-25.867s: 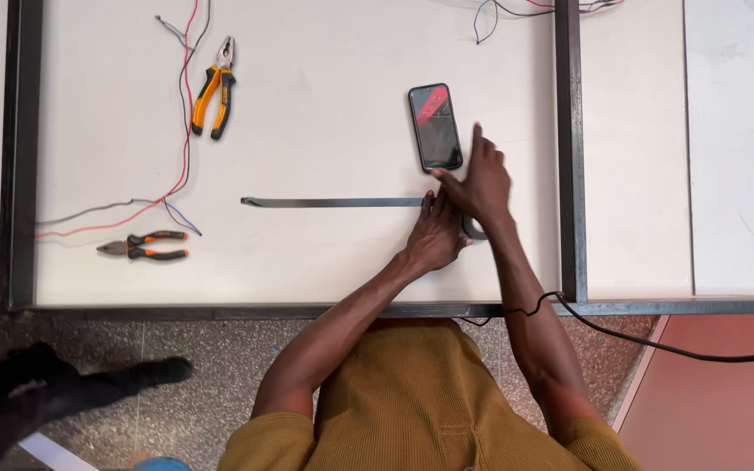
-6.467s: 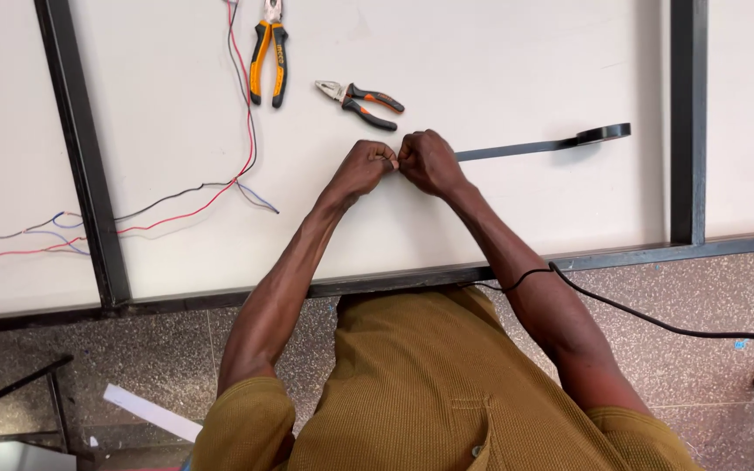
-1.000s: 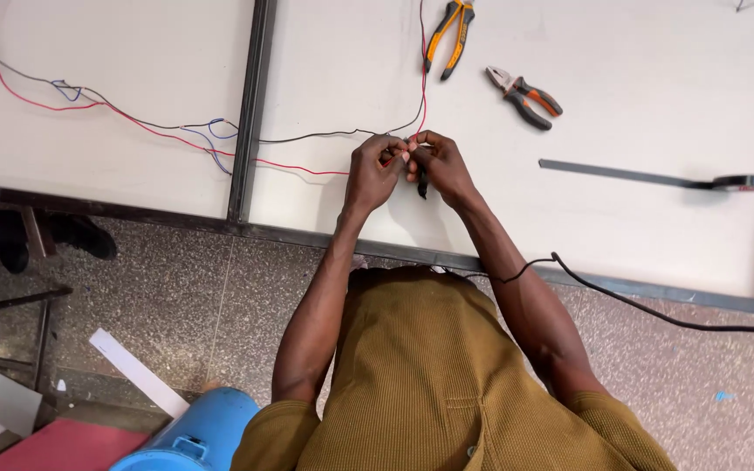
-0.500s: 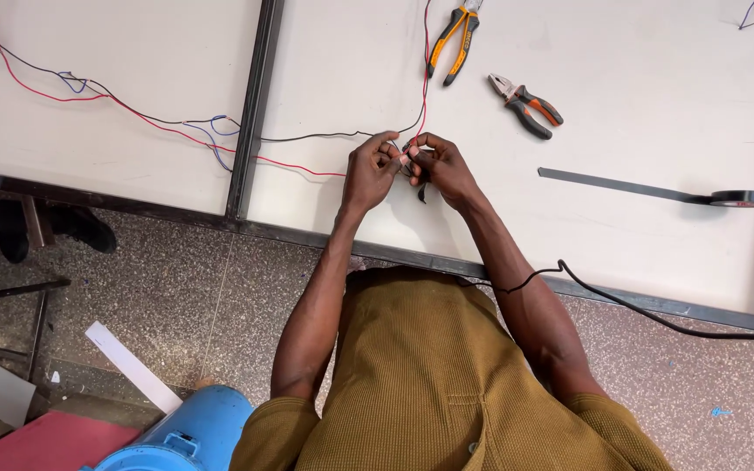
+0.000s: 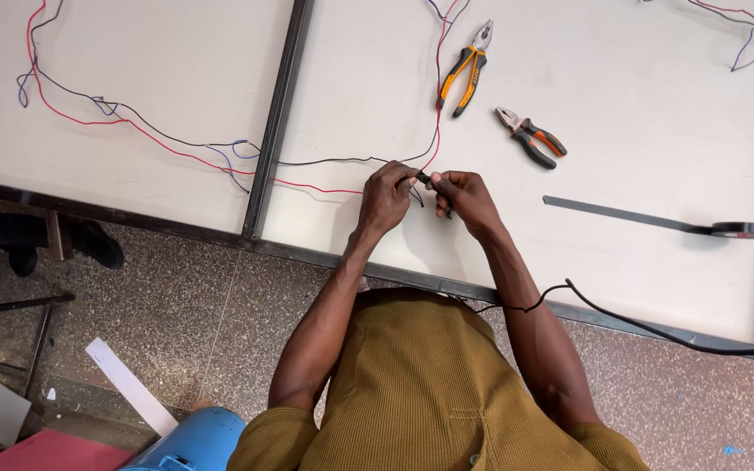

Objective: The person strips the ends of several colored wires using pliers and then wraps the exposed ends with black electrical tape. They handle the wires and tape on a white table, occasionally moving a smartphone aside.

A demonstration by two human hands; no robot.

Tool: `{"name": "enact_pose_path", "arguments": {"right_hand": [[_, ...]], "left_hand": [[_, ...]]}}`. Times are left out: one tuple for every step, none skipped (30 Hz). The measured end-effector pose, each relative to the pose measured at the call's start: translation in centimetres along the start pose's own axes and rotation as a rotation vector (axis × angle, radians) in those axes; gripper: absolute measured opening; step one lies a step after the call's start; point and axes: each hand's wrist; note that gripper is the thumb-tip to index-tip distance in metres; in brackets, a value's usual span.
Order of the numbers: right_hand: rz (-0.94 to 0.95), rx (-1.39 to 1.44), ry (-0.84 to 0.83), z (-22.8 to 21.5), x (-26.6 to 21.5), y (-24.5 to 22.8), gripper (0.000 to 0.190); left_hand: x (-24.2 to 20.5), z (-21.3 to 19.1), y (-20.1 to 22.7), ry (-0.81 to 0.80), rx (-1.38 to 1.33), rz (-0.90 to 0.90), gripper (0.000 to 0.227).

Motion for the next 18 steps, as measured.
{"name": "enact_pose_path", "arguments": {"right_hand": [[-0.001, -0.003, -0.005, -0.1, -0.1, -0.3, 0.027], [-0.004, -0.006, -0.024, -0.2, -0.5, -0.4, 0.025], [-0.006, -0.008, -0.043, -0.4, -0.9, -0.5, 0.023], [0.011, -0.004, -0.042, -0.2, -0.9, -0.9, 0.023], [-0.012, 0.033, -0.040, 0.0, -1.0, -1.3, 0.021], [-0.046, 0.068, -0.036, 0.1, -0.7, -1.9, 0.020], [-0.041, 0.071, -0.032, 0.3, -0.5, -2.7, 0.020], [-0.067, 0.103, -0.020, 0.3, 0.0, -3.8, 0.019], [-0.094, 0.134, -0.007, 0.3, 0.4, -5.0, 0.018], [-0.084, 0.133, -0.008, -0.1, 1.6, -4.7, 0.018], [-0.083, 0.156, -0.001, -0.4, 2.7, -4.5, 0.018], [-0.094, 0.180, 0.004, -0.8, 4.4, -4.5, 0.017], [-0.098, 0.178, 0.002, -0.6, 4.5, -4.3, 0.017], [-0.081, 0.174, -0.005, -0.5, 5.0, -4.5, 0.017], [-0.064, 0.169, -0.011, -0.4, 5.5, -4.8, 0.018], [-0.064, 0.165, -0.016, -0.6, 5.6, -5.2, 0.018], [-0.042, 0.105, -0.041, -0.8, 5.7, -5.5, 0.017], [-0.012, 0.048, -0.072, -0.7, 5.7, -5.5, 0.017]], "left_hand": [[0.1, -0.5, 0.6, 0.005, 0.001, 0.000, 0.015], [-0.1, -0.7, 1.3, -0.004, 0.032, -0.016, 0.014], [-0.2, -0.8, 1.9, -0.014, 0.062, -0.032, 0.013], [-0.4, -0.7, 2.2, -0.020, 0.054, -0.047, 0.013], [-0.5, -0.5, 2.6, -0.009, 0.072, -0.045, 0.011], [-0.2, -0.6, 3.0, 0.002, 0.094, -0.032, 0.010], [-0.2, 0.2, 2.7, -0.003, 0.091, -0.036, 0.010], [0.3, 0.9, 2.5, 0.002, 0.082, -0.037, 0.010], [0.7, 1.6, 2.3, 0.008, 0.073, -0.038, 0.010], [0.8, 1.9, 1.8, 0.009, 0.067, -0.045, 0.010], [1.0, 2.2, 1.4, 0.011, 0.046, -0.028, 0.010], [1.7, 2.1, 0.8, 0.015, 0.034, -0.001, 0.010], [1.1, 2.2, 0.7, 0.019, 0.036, 0.003, 0.010], [1.2, 2.1, 0.5, 0.009, 0.003, 0.003, 0.010], [1.3, 1.9, 0.4, -0.001, -0.030, 0.004, 0.010], [1.4, 1.9, 0.2, 0.005, -0.030, 0.005, 0.010], [1.4, 1.9, -0.1, 0.000, -0.061, 0.004, 0.009], [0.9, 1.9, -0.5, -0.001, -0.093, -0.007, 0.007]]}}
Point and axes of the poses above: each hand's wrist, its own x-axis towards the middle knuckle, its own z-axis out of the palm, y = z × x, and after that the axes turned 13 degrees about -y, right-handed
